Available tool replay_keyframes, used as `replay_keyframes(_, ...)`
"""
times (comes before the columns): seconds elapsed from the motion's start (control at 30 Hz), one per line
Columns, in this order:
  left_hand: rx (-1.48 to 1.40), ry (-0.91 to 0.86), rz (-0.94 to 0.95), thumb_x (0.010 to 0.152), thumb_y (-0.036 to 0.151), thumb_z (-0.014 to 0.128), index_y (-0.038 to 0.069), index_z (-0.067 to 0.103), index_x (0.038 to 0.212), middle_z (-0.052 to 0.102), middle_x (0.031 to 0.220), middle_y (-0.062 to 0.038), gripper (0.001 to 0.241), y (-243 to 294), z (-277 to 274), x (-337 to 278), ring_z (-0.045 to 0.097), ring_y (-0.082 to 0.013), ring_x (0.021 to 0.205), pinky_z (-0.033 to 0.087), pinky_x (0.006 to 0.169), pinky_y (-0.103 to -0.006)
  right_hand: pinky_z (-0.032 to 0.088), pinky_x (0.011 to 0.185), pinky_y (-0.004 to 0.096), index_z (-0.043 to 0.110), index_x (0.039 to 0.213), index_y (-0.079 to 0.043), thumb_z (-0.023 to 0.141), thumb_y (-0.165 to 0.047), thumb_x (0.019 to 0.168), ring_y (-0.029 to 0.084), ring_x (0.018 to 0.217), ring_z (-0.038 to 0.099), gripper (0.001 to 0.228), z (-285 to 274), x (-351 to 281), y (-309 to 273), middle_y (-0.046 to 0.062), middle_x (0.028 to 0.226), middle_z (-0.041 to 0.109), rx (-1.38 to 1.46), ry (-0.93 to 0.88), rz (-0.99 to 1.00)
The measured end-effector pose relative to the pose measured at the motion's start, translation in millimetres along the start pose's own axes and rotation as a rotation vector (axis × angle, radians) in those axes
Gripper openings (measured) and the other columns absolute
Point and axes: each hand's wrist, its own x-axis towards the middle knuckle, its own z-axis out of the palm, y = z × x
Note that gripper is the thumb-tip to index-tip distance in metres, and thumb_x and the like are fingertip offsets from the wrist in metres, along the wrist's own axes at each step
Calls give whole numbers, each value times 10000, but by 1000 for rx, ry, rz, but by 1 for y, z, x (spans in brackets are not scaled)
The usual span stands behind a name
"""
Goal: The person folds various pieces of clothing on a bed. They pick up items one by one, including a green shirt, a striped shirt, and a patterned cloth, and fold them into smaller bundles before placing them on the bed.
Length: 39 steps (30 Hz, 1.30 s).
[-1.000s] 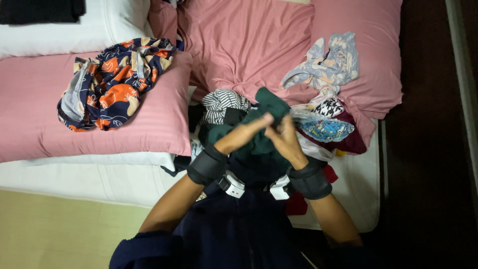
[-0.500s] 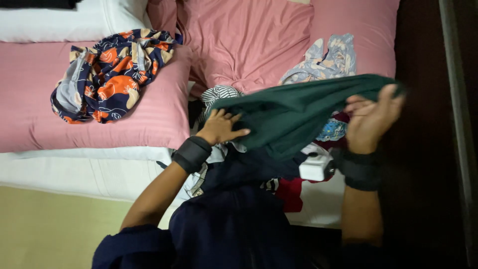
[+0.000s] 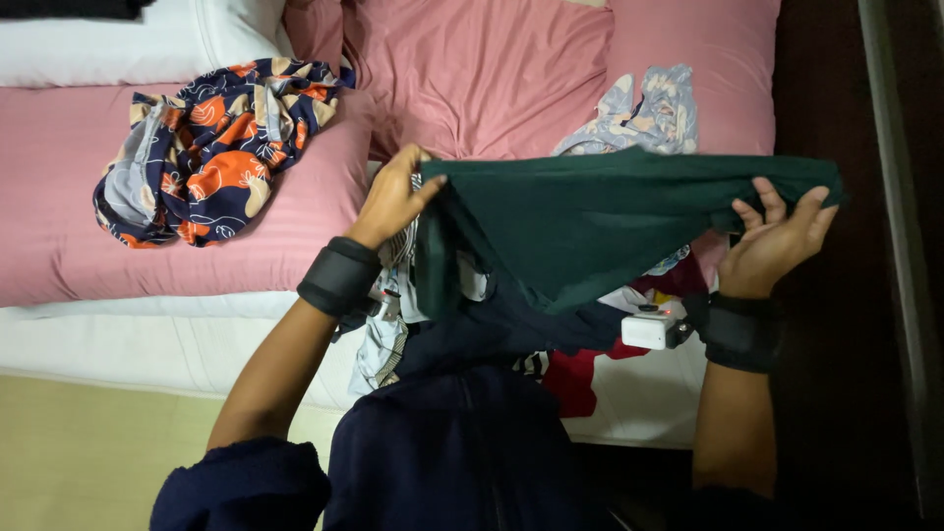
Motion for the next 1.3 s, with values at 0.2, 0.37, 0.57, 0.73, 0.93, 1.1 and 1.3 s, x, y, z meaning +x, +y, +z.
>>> replay_keyframes(0.2, -199, 68, -74, 1057, 205, 638, 30, 452, 1237, 657, 1044, -142, 312, -30, 29, 6, 687, -244, 1009, 519, 891, -332, 589, 669, 288, 465, 1470, -62, 494, -405, 1157, 235, 904, 757, 465, -8, 2, 19, 126, 1244, 674, -34, -63, -72)
replay_keyframes(0.37, -542, -208, -116, 991, 262, 734, 20, 547, 1252, 634, 1102, -101, 403, -19, 30, 2, 606, -226, 1061, 500, 931, -322, 530, 553, 288, 476, 1473, -55, 531, -414, 1154, 187, 671, 646, 484, -37, 26, 43, 123, 1075, 684, -66, 51, -137)
replay_keyframes(0.57, 260, -858, -283, 822, 447, 795, 43, 633, 1231, 702, 1171, -180, 597, -23, 20, -6, 677, -312, 1085, 523, 934, -388, 441, 478, 266, 443, 1523, -67, 555, -436, 1168, 137, 552, 475, 524, -50, 39, 62, 102, 867, 518, -116, 190, -70)
replay_keyframes(0.73, 559, -399, -464, 1001, 327, 565, 44, 713, 1091, 701, 1111, -256, 332, -128, 45, -1, 662, -434, 1039, 512, 879, -535, 598, 591, 319, 441, 1376, -45, 539, -365, 1150, 270, 762, 771, 403, -7, 22, 43, 188, 1314, 680, -47, -98, -88)
replay_keyframes(0.93, -70, 66, -135, 1014, 155, 462, 22, 591, 1342, 703, 1116, -271, 377, 0, -10, 49, 663, -464, 973, 534, 824, -508, 443, 1255, 487, 461, 1461, -33, 490, -229, 1173, 322, 1506, 494, 349, 20, 34, 34, 185, 1562, 492, 1, -346, -239)
replay_keyframes(1.1, -334, 225, 297, 1164, 19, 487, 35, 307, 1645, 401, 1706, -148, 514, 91, -50, 68, 382, -181, 1548, 271, 1297, -288, 189, 1334, 420, 285, 1615, 6, 596, 36, 1123, 321, 1581, 313, 583, 31, 28, 15, 186, 1705, 333, -216, -328, -608)
replay_keyframes(1.3, -202, 72, 305, 885, -96, 618, 56, 451, 1598, 446, 1686, -136, 747, 111, -37, 47, 393, -245, 1602, 295, 1340, -339, 398, 1220, 429, 361, 1561, -42, 610, 39, 1037, 270, 1402, 540, 586, 48, -9, -1, 171, 1525, 568, -43, -480, -504)
